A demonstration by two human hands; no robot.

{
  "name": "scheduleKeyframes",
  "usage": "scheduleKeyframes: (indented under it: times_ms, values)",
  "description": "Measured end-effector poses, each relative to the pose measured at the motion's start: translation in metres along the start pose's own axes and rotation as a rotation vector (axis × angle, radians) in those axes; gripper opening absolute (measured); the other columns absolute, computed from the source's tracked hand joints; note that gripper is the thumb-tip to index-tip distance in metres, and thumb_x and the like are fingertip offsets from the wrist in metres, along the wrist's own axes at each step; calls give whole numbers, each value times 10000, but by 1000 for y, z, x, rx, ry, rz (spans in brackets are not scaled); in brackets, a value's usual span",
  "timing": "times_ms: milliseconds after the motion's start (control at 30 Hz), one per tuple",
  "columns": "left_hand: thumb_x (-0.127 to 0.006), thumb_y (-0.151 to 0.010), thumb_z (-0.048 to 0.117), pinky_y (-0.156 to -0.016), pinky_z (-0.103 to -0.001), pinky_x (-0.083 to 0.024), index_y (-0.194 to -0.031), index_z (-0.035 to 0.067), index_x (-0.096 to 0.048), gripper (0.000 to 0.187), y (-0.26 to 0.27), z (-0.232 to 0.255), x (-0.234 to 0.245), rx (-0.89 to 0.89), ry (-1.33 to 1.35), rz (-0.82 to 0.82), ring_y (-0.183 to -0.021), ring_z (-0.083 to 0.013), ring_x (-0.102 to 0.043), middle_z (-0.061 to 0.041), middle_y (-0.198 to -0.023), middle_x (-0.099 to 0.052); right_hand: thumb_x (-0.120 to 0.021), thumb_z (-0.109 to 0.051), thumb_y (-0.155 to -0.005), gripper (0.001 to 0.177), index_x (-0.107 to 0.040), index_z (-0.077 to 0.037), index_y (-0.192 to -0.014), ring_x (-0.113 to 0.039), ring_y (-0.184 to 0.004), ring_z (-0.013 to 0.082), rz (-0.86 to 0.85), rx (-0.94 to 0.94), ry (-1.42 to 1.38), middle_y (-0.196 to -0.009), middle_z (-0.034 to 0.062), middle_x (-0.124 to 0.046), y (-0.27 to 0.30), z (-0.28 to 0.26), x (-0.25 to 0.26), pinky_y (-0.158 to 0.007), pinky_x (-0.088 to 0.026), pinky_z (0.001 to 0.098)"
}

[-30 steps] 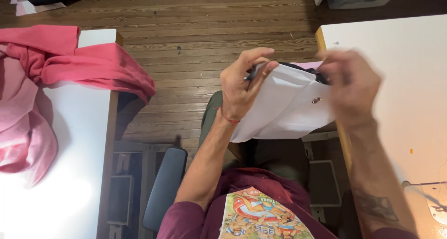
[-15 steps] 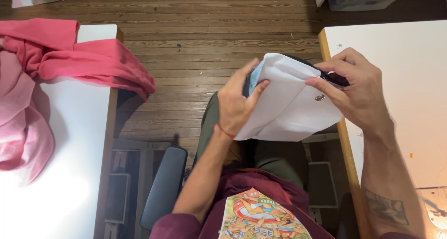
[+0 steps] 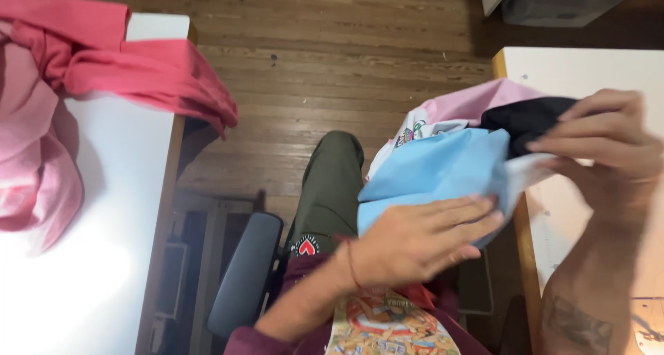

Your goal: Inspecting and turning fabric bags inside out.

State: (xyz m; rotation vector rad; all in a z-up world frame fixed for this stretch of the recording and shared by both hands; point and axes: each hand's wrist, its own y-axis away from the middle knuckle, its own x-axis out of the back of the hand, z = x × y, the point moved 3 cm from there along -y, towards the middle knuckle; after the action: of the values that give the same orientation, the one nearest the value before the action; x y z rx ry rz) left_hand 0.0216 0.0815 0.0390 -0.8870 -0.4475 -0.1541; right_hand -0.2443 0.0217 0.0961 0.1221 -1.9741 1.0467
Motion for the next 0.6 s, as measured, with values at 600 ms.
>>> scheduleKeyframes:
  times_ms: [600]
  values:
    - [-555,-1053,309,-965,-405,-419,-1214,114,-682,283,15,-142,-120,-71,140,-369,-1107,-233,-603,-58,-1071,-663,-695,-331,-948,195,-604,-360,-778,-558,-944,55,-114,608,-593,-860,-208,-538,76,52,51,-1126,-323,698]
